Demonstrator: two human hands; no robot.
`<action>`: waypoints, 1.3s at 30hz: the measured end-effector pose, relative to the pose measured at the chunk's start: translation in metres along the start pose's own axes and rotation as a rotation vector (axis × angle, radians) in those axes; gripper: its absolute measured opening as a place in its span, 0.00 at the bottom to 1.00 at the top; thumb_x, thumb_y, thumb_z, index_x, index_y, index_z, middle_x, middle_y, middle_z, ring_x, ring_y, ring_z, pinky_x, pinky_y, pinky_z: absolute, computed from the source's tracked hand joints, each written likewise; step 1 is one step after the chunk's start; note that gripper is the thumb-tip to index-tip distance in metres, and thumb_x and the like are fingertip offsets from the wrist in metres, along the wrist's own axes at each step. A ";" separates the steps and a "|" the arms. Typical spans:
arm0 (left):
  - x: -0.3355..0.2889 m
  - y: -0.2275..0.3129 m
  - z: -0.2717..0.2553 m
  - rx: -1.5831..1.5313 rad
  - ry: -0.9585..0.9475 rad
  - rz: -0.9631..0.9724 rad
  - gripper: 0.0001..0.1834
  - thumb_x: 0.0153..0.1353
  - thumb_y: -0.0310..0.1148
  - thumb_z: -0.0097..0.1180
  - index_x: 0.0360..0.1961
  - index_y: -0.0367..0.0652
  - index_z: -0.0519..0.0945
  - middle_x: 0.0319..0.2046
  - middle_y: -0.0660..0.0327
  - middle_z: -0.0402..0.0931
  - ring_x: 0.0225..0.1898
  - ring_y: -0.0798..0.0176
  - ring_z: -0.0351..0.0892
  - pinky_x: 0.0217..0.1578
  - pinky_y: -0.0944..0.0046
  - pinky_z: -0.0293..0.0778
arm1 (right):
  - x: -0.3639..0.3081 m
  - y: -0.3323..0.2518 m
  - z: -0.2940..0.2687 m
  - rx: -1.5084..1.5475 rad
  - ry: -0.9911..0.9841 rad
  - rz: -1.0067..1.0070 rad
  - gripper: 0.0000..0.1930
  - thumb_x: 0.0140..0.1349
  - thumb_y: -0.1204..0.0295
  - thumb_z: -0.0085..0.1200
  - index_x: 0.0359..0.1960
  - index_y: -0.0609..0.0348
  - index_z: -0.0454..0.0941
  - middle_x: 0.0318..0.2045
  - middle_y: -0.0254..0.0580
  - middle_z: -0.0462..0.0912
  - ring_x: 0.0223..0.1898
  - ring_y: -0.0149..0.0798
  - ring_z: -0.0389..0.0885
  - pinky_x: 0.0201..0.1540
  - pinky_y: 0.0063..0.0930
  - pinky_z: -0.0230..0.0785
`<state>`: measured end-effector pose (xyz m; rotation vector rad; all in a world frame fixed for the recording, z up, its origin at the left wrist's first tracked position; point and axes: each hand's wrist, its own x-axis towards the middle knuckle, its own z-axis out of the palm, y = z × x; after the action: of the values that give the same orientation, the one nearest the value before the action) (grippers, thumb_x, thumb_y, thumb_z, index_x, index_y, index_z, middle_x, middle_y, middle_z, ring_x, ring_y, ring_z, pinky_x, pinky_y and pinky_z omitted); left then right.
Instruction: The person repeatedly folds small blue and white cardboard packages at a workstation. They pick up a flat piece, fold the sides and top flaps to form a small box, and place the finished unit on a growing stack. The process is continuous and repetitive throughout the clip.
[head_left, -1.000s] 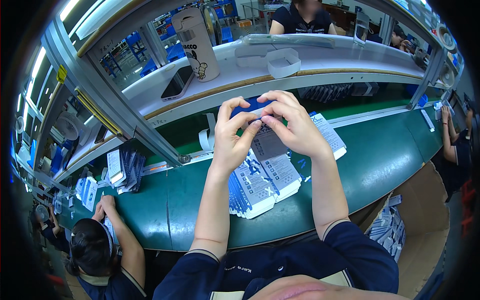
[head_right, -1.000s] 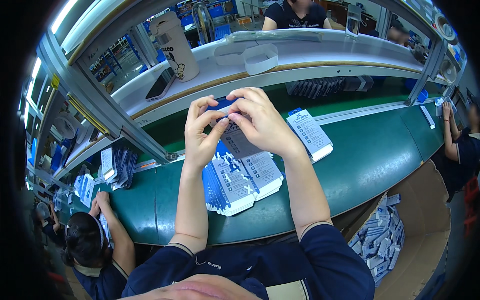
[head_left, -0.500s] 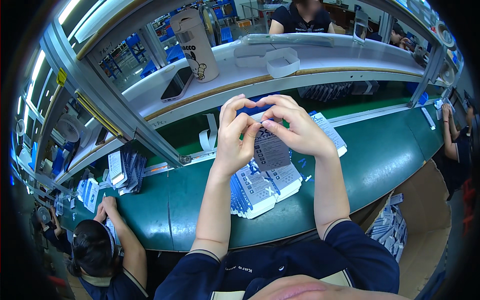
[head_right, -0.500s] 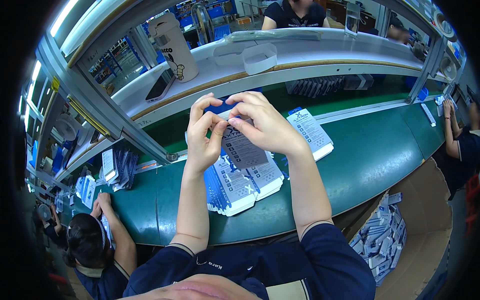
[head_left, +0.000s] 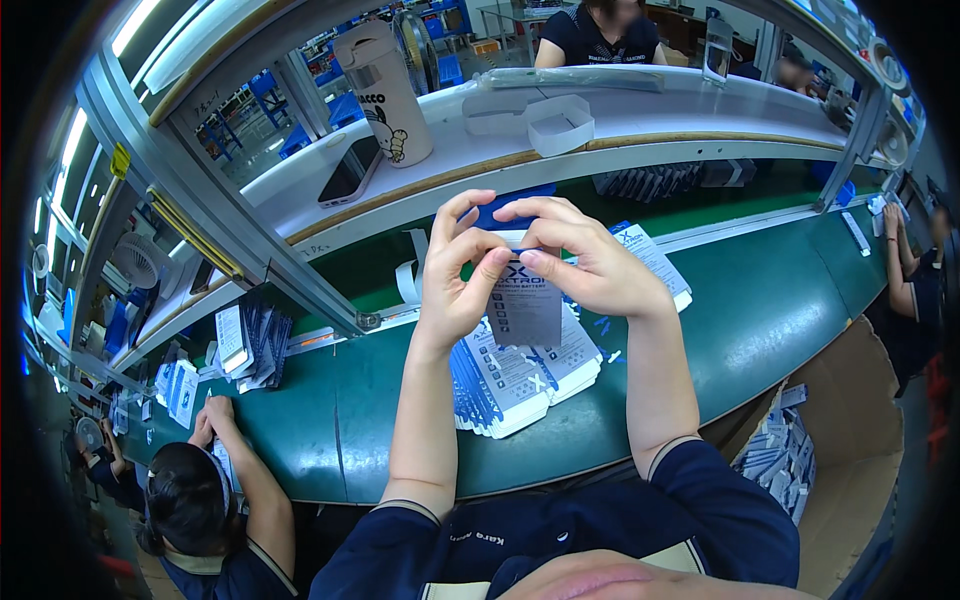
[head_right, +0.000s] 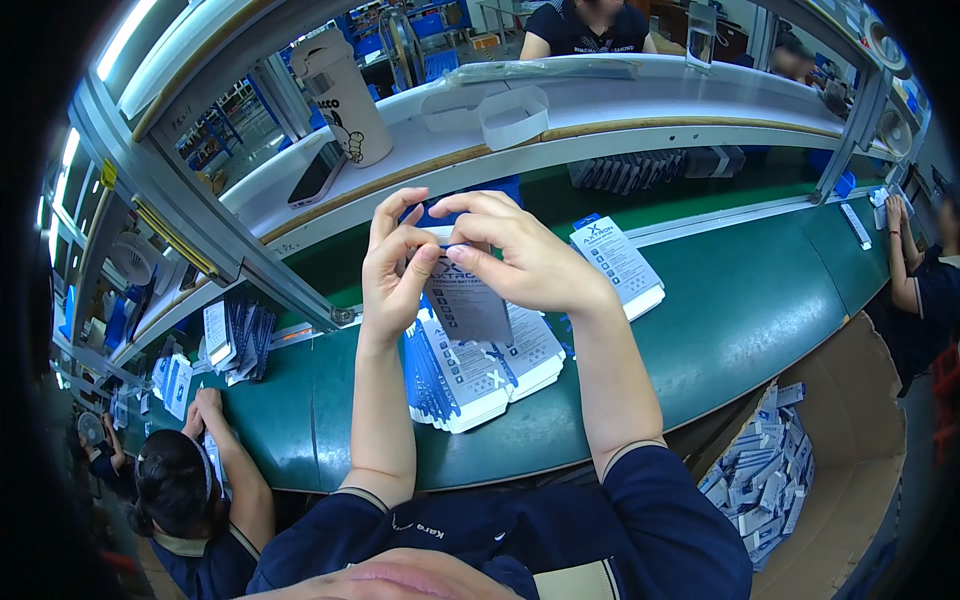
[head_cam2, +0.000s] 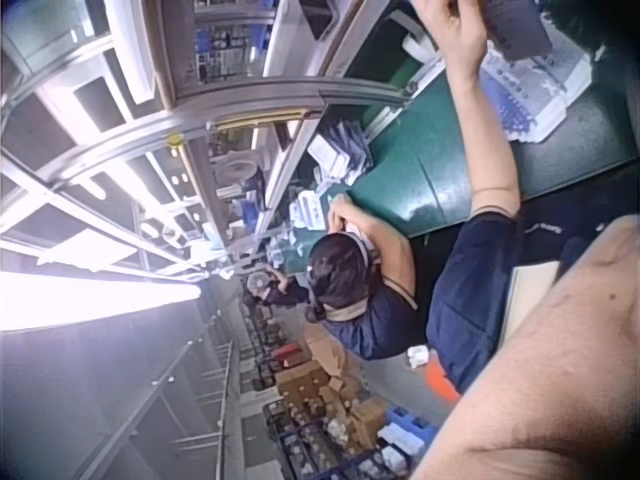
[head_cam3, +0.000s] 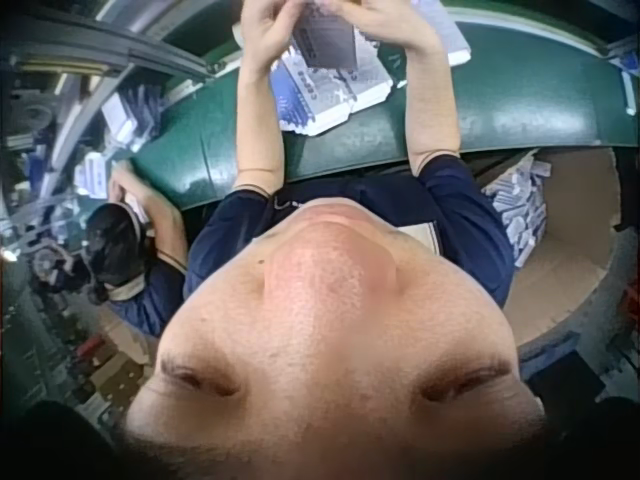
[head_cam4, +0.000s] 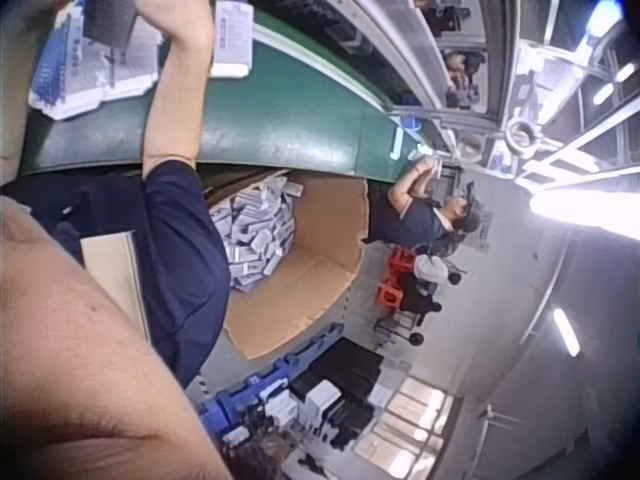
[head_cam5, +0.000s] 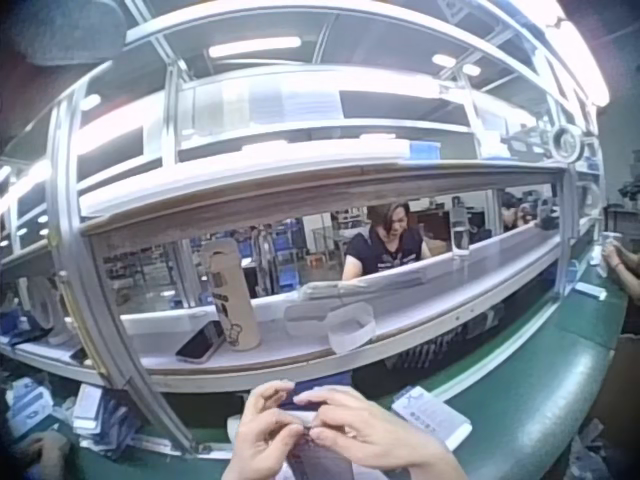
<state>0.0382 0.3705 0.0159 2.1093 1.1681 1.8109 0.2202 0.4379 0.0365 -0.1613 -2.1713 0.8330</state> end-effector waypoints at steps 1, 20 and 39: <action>0.001 0.001 0.000 0.006 -0.018 -0.009 0.09 0.59 0.31 0.59 0.25 0.38 0.77 0.57 0.51 0.68 0.57 0.53 0.70 0.63 0.48 0.59 | 0.000 0.001 0.001 -0.053 0.013 -0.011 0.07 0.63 0.71 0.53 0.31 0.63 0.77 0.55 0.46 0.75 0.55 0.46 0.72 0.56 0.40 0.64; 0.000 0.006 -0.005 -0.007 -0.025 0.012 0.12 0.59 0.31 0.59 0.22 0.37 0.76 0.56 0.50 0.69 0.61 0.50 0.67 0.60 0.49 0.61 | -0.002 -0.001 -0.006 -0.094 -0.003 -0.023 0.09 0.59 0.68 0.59 0.30 0.62 0.80 0.56 0.47 0.74 0.52 0.42 0.73 0.51 0.36 0.67; -0.001 0.000 -0.012 -0.087 0.137 0.056 0.09 0.63 0.30 0.57 0.28 0.36 0.76 0.49 0.53 0.71 0.51 0.58 0.72 0.54 0.58 0.68 | 0.000 -0.013 -0.003 0.313 0.092 0.146 0.23 0.57 0.77 0.62 0.56 0.57 0.75 0.38 0.38 0.81 0.40 0.30 0.79 0.45 0.25 0.72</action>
<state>0.0272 0.3654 0.0186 2.0178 1.0476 2.0209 0.2245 0.4299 0.0459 -0.1968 -1.9332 1.2119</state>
